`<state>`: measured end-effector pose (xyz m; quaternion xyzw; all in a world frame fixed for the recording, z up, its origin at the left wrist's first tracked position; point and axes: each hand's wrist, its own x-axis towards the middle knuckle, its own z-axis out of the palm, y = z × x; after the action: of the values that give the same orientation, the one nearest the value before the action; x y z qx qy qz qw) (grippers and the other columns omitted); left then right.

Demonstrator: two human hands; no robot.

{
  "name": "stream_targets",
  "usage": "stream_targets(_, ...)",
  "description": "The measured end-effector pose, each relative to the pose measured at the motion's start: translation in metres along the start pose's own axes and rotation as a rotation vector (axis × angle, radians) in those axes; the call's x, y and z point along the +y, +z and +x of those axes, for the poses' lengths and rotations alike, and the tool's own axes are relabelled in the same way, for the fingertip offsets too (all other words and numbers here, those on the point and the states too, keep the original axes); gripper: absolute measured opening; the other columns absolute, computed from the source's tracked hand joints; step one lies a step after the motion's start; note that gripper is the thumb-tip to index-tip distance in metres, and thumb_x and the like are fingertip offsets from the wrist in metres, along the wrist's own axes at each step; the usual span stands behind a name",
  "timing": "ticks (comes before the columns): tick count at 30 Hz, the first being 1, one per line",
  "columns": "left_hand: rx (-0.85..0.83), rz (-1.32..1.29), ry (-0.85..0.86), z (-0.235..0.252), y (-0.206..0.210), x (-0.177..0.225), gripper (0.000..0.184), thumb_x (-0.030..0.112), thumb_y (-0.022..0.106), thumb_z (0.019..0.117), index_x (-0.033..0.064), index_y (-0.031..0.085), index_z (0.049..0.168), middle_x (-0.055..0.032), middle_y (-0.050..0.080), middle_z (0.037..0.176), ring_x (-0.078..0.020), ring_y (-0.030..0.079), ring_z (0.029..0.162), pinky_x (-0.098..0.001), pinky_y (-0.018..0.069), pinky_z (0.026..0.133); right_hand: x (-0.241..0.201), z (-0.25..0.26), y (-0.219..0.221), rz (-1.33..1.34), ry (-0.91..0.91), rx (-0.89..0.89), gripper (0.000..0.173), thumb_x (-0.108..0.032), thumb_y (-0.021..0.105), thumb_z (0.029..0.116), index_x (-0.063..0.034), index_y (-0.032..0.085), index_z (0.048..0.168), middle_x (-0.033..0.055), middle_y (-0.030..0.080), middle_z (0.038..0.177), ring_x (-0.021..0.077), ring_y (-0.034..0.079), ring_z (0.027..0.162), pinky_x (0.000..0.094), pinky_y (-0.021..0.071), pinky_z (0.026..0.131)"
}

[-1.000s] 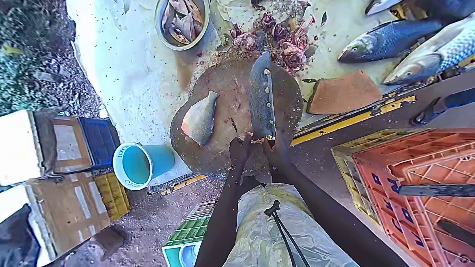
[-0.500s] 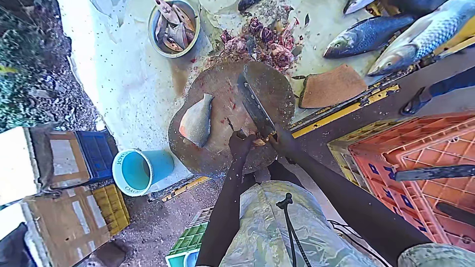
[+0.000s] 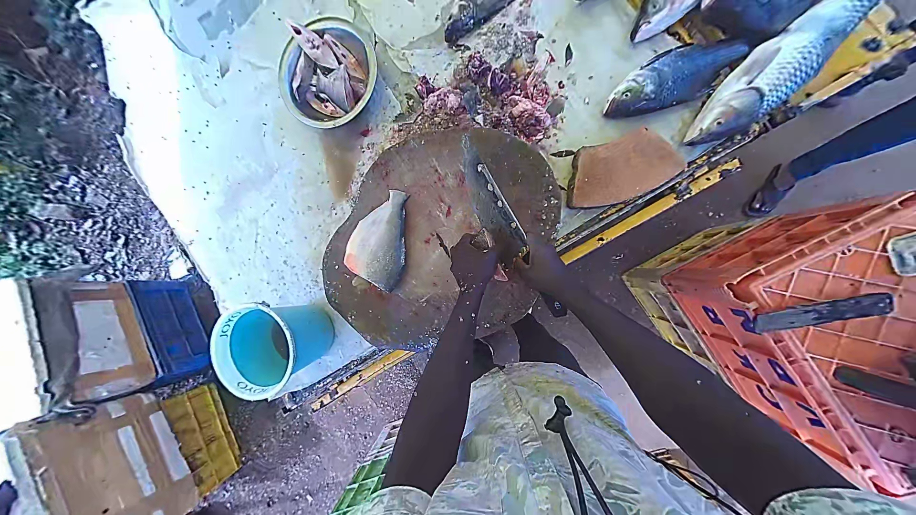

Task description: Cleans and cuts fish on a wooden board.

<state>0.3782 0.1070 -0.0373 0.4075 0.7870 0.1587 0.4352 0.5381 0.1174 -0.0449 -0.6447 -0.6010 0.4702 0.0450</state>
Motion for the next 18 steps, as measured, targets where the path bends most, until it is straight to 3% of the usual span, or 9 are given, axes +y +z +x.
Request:
stream_targets(3,0.106,0.02,0.052,0.004,0.004,0.01,0.049,0.039,0.082,0.0764,0.0141,0.071,0.117,-0.017,0.068,0.113,-0.0357,0.065,0.107,-0.0599,0.0527,0.084,-0.003,0.004,0.003,-0.103,-0.011,0.029,0.045,-0.018,0.067,0.0956,-0.0002,0.052,0.134,0.024,0.068,0.109,0.0419,0.069,0.103,0.0636,0.0541,0.089)
stream_targets(5,0.297,-0.098,0.191,-0.026,-0.016,0.001,0.048,0.037,0.082,0.08,0.0163,0.067,0.121,-0.0146,0.063,0.114,-0.031,0.062,0.103,-0.0536,0.054,0.081,-0.01,-0.008,0.012,-0.146,0.034,0.03,0.042,-0.019,0.063,0.0978,-0.0018,0.05,0.134,0.0231,0.069,0.102,0.0415,0.071,0.093,0.0626,0.0566,0.08)
stream_targets(8,0.625,-0.253,0.47,-0.029,-0.095,0.009,0.049,0.031,0.081,0.0786,0.0139,0.068,0.122,-0.0069,0.066,0.116,-0.0171,0.063,0.107,-0.0361,0.0521,0.092,-0.025,-0.01,0.008,-0.151,0.072,0.059,0.042,-0.017,0.061,0.0996,-0.0022,0.046,0.136,0.0254,0.068,0.1,0.0443,0.07,0.089,0.0633,0.0563,0.073)
stream_targets(10,0.703,-0.338,0.534,-0.035,-0.152,-0.011,0.051,0.028,0.083,0.0797,0.0103,0.065,0.124,-0.0082,0.064,0.115,-0.0151,0.067,0.101,-0.0328,0.0611,0.081,-0.031,-0.028,0.015,-0.162,0.057,0.058,0.039,-0.02,0.056,0.1042,-0.0026,0.045,0.138,0.0266,0.067,0.098,0.0454,0.07,0.087,0.0633,0.056,0.073)
stream_targets(11,0.695,-0.4,0.534,-0.033,-0.175,-0.024,0.052,0.027,0.083,0.0805,0.009,0.063,0.126,-0.0103,0.061,0.115,-0.0182,0.068,0.099,-0.0369,0.0647,0.075,-0.039,-0.034,0.018,-0.211,0.03,0.058,0.038,-0.027,0.05,0.1083,-0.0037,0.044,0.138,0.0246,0.067,0.096,0.0435,0.07,0.087,0.0611,0.0571,0.074)
stream_targets(13,0.665,-0.453,0.461,-0.04,-0.201,-0.065,0.054,0.024,0.083,0.0823,0.0093,0.06,0.13,-0.0107,0.062,0.118,-0.0195,0.07,0.098,-0.0408,0.0656,0.074,-0.046,-0.07,0.03,-0.313,-0.078,-0.008,0.039,-0.036,0.04,0.1118,-0.0035,0.047,0.132,0.0198,0.066,0.085,0.0397,0.071,0.082,0.0558,0.0577,0.073)
stream_targets(15,0.671,-0.444,0.352,-0.053,-0.214,-0.111,0.058,0.019,0.083,0.0798,0.0051,0.06,0.131,-0.0102,0.066,0.114,-0.0159,0.069,0.093,-0.0361,0.0613,0.076,-0.042,-0.097,0.023,-0.419,-0.181,-0.304,0.04,-0.034,0.035,0.1131,-0.0009,0.05,0.128,0.0217,0.066,0.091,0.041,0.07,0.09,0.0566,0.0558,0.082)
stream_targets(17,0.668,-0.5,0.231,-0.058,-0.218,-0.151,0.06,0.013,0.082,0.0797,-0.0013,0.057,0.132,-0.0143,0.066,0.105,-0.0188,0.073,0.079,-0.0377,0.0658,0.064,-0.019,-0.071,-0.018,-0.555,-0.249,-0.488,0.039,-0.034,0.037,0.1131,-0.002,0.055,0.127,0.0219,0.066,0.094,0.0398,0.068,0.092,0.0571,0.0532,0.084)
stream_targets(18,0.662,-0.517,0.163,-0.069,-0.216,-0.172,0.061,0.01,0.082,0.0804,-0.0032,0.055,0.133,-0.0163,0.066,0.104,-0.0207,0.073,0.075,-0.0389,0.066,0.06,0.007,-0.051,-0.041,-0.596,-0.288,-0.452,0.036,-0.033,0.042,0.1118,-0.004,0.06,0.123,0.0188,0.067,0.09,0.0367,0.069,0.087,0.0556,0.0547,0.082)
